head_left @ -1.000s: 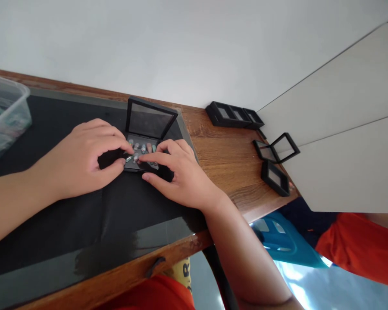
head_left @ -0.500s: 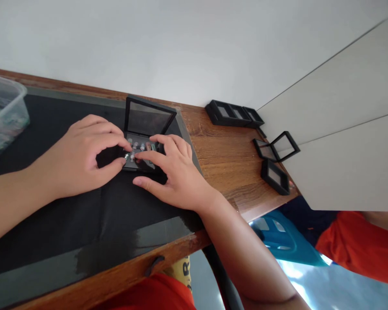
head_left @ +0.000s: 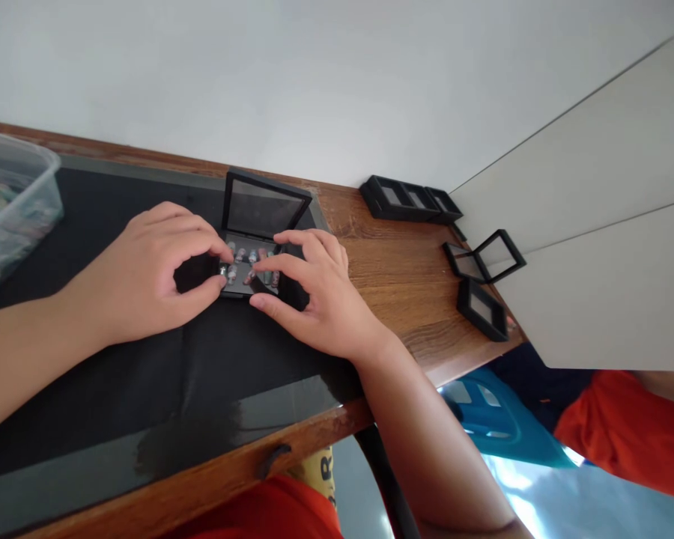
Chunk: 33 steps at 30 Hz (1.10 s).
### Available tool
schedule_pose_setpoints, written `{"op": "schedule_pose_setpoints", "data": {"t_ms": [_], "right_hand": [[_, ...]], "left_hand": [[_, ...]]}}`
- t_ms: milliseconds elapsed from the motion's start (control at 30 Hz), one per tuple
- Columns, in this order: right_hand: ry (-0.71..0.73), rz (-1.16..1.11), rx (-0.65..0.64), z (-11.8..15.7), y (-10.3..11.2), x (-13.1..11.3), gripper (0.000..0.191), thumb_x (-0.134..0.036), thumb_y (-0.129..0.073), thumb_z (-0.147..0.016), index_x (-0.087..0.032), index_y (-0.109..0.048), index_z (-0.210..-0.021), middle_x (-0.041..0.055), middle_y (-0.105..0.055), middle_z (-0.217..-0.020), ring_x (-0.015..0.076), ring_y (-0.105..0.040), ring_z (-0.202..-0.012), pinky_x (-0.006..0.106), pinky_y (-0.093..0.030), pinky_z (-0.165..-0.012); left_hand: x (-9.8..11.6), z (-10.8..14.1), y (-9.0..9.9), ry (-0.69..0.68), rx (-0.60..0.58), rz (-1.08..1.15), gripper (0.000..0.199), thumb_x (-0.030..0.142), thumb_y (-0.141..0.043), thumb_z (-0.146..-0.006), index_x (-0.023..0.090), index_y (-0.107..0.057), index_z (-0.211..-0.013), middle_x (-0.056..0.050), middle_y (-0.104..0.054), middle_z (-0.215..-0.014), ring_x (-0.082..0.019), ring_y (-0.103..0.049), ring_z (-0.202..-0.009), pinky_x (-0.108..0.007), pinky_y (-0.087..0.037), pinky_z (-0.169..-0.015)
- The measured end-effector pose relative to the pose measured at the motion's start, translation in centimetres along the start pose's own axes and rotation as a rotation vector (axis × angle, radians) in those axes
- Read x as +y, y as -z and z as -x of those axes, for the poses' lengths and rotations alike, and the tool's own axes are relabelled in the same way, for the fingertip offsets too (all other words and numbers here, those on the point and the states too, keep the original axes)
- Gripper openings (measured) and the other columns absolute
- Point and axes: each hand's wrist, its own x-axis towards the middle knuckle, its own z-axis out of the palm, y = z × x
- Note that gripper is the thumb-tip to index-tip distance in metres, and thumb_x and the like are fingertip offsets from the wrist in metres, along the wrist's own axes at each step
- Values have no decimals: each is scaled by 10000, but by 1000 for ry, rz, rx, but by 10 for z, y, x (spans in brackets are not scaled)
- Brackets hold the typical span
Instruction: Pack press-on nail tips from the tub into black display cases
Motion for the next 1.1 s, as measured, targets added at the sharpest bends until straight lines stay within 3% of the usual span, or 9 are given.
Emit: {"op": "schedule_pose_setpoints", "data": {"t_ms": [300, 767, 867, 967, 1100], "right_hand": [[27, -18, 0, -1, -2, 0, 235, -497, -792, -1041, -280, -842, -1115, 99, -710, -1449, 325, -556, -1426, 517, -375, -1260], [40, -9, 19, 0, -3, 4, 304, -485, -791, -1036, -254, -800, -1233, 117, -715, -1458, 337, -574, -1427, 531, -417, -1242], [76, -35, 110, -2, -2, 4, 218, -427, -795, -1031, -249, -790, -1156, 98, -757, -1380, 318, -641, -1347, 514, -463, -1201], [90, -86, 321, -4, -2, 6, 152, -364, -769, -1028, -246, -750, -1121, 84, -793, -1270, 292, -709, -1250, 495, -514, -1159], [-38, -165, 572, -7, -8, 17, 337, -352, -719, -1016, -278, -661, -1340, 90, -770, -1394, 307, -699, -1331, 540, -532, -1191]], "left_hand": [[-1, 1, 0, 28, -22, 58, 272, 461, -566, -1017, 263, -737, -1090, -39, -799, -1091, -301, -689, -1089, -520, -523, -1043], [0, -1, -1, 46, -16, 65, 258, 452, -583, -999, 278, -750, -1090, -46, -805, -1092, -316, -691, -1085, -527, -532, -1044], [3, -2, 2, 50, -32, 42, 246, 412, -584, -1012, 244, -739, -1104, -68, -806, -1101, -317, -681, -1086, -530, -533, -1040], [6, -2, 5, 82, -9, 5, 247, 397, -563, -1027, 220, -701, -1130, -85, -784, -1101, -317, -675, -1097, -530, -544, -1030], [8, 2, 1, 201, 55, -43, 405, 492, -581, -1005, 177, -627, -1256, -148, -728, -1214, -368, -675, -1191, -580, -570, -1059]]}}
